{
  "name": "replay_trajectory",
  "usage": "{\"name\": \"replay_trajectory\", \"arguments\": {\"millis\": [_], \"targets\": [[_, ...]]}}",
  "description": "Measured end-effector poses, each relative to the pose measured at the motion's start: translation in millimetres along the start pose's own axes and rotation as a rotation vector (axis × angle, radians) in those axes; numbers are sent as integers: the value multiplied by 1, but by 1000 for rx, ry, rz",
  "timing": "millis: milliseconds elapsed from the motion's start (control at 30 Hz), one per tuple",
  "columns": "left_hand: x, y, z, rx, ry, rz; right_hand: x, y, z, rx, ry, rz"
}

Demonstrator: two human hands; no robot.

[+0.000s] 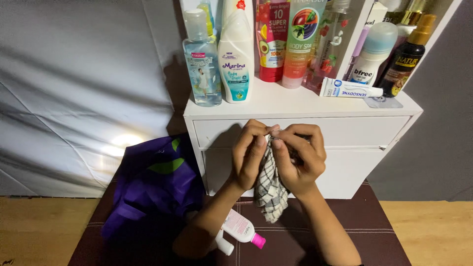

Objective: Wiping down skincare and cosmetic products with a cloth and organizing them on a dresser.

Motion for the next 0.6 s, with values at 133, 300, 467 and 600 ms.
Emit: {"name": "replay_trajectory", "arguments": {"millis": [133,300,467,600], "targets": [[2,6,-1,47,48,31,6,-7,1,-43,0,-28],[3,37,3,276,40,40,-19,-34,-4,-281,228,-115],[-9,72,9,480,148,405,-29,-57,0,-456,259,-236],[-2,84,9,491,122,426,-30,-70,5,-591,272,-279]]}}
Point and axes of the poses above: each hand's wrist, its own z-axis away from the middle knuckle, its own y-axis out of the back of the hand, x = y × z, the point moved 8 cm from there along -z, towards the middle knuckle, and after that the axes turned 11 degrees about -x, right-handed, at the moved point
